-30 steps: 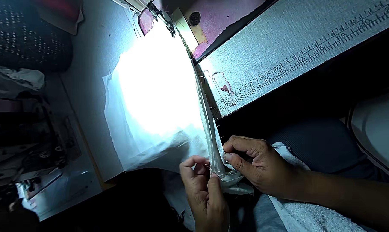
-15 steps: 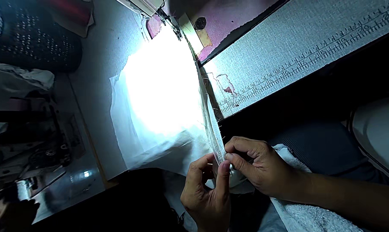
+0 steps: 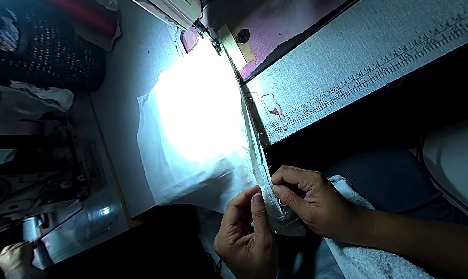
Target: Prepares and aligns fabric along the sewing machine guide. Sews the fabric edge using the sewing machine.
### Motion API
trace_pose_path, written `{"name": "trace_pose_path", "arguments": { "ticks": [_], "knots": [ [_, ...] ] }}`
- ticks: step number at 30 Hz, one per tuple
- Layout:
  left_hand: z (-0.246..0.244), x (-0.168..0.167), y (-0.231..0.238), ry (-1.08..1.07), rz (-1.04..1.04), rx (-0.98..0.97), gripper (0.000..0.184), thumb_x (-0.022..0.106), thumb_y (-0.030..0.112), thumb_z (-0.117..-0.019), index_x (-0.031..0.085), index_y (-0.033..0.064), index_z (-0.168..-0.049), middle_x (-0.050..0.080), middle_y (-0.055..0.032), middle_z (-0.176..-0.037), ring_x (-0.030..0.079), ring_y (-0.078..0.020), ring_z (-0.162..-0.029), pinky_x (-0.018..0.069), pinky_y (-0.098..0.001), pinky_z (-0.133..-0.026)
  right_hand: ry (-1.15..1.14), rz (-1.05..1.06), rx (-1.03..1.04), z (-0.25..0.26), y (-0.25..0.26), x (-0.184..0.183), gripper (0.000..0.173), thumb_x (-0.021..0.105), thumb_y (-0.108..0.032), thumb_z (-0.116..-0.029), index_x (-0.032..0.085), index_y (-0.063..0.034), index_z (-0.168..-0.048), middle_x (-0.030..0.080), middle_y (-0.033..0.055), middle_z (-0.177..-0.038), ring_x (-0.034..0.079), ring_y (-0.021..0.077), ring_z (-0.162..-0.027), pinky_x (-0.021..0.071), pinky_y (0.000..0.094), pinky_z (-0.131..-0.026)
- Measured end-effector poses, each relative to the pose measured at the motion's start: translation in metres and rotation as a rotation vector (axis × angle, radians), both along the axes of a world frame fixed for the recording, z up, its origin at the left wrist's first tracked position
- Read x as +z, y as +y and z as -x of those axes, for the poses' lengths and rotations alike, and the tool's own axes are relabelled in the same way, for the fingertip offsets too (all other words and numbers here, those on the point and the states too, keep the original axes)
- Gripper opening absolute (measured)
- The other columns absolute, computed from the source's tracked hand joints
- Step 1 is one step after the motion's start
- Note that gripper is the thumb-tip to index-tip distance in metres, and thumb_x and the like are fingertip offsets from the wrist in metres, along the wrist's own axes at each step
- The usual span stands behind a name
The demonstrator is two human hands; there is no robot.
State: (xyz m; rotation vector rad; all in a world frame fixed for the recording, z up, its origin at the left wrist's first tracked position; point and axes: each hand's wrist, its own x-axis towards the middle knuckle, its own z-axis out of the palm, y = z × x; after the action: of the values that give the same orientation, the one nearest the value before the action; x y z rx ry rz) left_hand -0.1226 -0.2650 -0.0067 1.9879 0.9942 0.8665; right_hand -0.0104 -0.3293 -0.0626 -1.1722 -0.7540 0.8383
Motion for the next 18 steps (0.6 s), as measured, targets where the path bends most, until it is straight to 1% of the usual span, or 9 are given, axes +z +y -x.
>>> {"name": "trace_pose_path", "arguments": {
  "ticks": [3,5,7,10,12,16,18],
  "knots": [
    [0.0000,-0.0018,-0.0004,-0.001,0.007,0.019,0.018,0.070,-0.001,-0.0856,0.068,-0.0087,-0.102,0.074,-0.0009,-0.086,0.071,-0.0024,-0.074,0.0618,-0.0177,-0.068,-0.005,-0.002,0.000,0.0003,0.0001,0.0004,0.020,0.053,-0.011,-0.1032,0.069,-0.0012,-0.095,0.064,0.0012,-0.088,0.059,-0.0007,-0.079,0.0493,0.0119,-0.070],
    [-0.0011,-0.0018,-0.0010,0.001,0.031,0.031,0.020,0.074,0.000,-0.0825,0.068,-0.0077,-0.100,0.073,-0.0012,-0.084,0.071,-0.0035,-0.072,0.0618,-0.0183,-0.066,-0.006,-0.006,-0.002,0.0004,0.0000,0.0004,0.021,0.053,-0.011,-0.1032,0.069,-0.0007,-0.096,0.065,0.0018,-0.090,0.060,-0.0006,-0.081,0.0507,0.0124,-0.072],
    [-0.0028,-0.0005,-0.0003,0.001,0.070,0.039,0.020,0.075,0.001,-0.0818,0.067,-0.0060,-0.099,0.073,-0.0005,-0.083,0.070,-0.0034,-0.070,0.0613,-0.0179,-0.065,-0.004,-0.011,-0.005,0.0006,0.0002,0.0001,0.021,0.053,-0.011,-0.1032,0.069,-0.0006,-0.096,0.065,0.0020,-0.090,0.060,-0.0004,-0.081,0.0507,0.0127,-0.072],
    [-0.0037,0.0020,0.0014,-0.038,0.170,0.038,0.016,0.074,-0.002,-0.0819,0.068,-0.0030,-0.097,0.073,-0.0005,-0.081,0.071,-0.0047,-0.070,0.0617,-0.0190,-0.065,-0.006,-0.015,-0.007,0.0003,0.0000,0.0000,0.021,0.053,-0.011,-0.1031,0.069,-0.0007,-0.096,0.065,0.0019,-0.089,0.060,-0.0006,-0.081,0.0504,0.0124,-0.072],
    [-0.0030,0.0032,0.0016,-0.050,0.182,0.024,0.012,0.072,-0.004,-0.0827,0.068,-0.0014,-0.094,0.073,-0.0003,-0.080,0.071,-0.0050,-0.069,0.0617,-0.0192,-0.066,-0.005,-0.009,-0.006,-0.0001,-0.0001,0.0004,0.020,0.053,-0.011,-0.1031,0.069,-0.0009,-0.096,0.065,0.0017,-0.090,0.060,-0.0007,-0.081,0.0505,0.0122,-0.072],
    [-0.0014,0.0012,-0.0021,0.022,0.033,-0.003,0.009,0.071,-0.001,-0.0818,0.069,-0.0012,-0.091,0.071,0.0026,-0.078,0.066,-0.0012,-0.066,0.0583,-0.0157,-0.062,0.008,-0.001,-0.004,0.0003,-0.0001,0.0009,0.021,0.053,-0.011,-0.1033,0.069,-0.0012,-0.096,0.065,0.0017,-0.089,0.061,-0.0001,-0.082,0.0507,0.0127,-0.073],
    [-0.0001,-0.0020,-0.0044,0.079,-0.073,-0.018,0.010,0.071,0.002,-0.0830,0.070,-0.0027,-0.091,0.069,0.0022,-0.078,0.064,0.0010,-0.067,0.0556,-0.0137,-0.062,0.020,-0.002,0.001,0.0005,-0.0005,0.0006,0.021,0.053,-0.011,-0.1035,0.069,-0.0010,-0.097,0.066,0.0019,-0.090,0.062,0.0001,-0.082,0.0514,0.0131,-0.074]
  ]
}}
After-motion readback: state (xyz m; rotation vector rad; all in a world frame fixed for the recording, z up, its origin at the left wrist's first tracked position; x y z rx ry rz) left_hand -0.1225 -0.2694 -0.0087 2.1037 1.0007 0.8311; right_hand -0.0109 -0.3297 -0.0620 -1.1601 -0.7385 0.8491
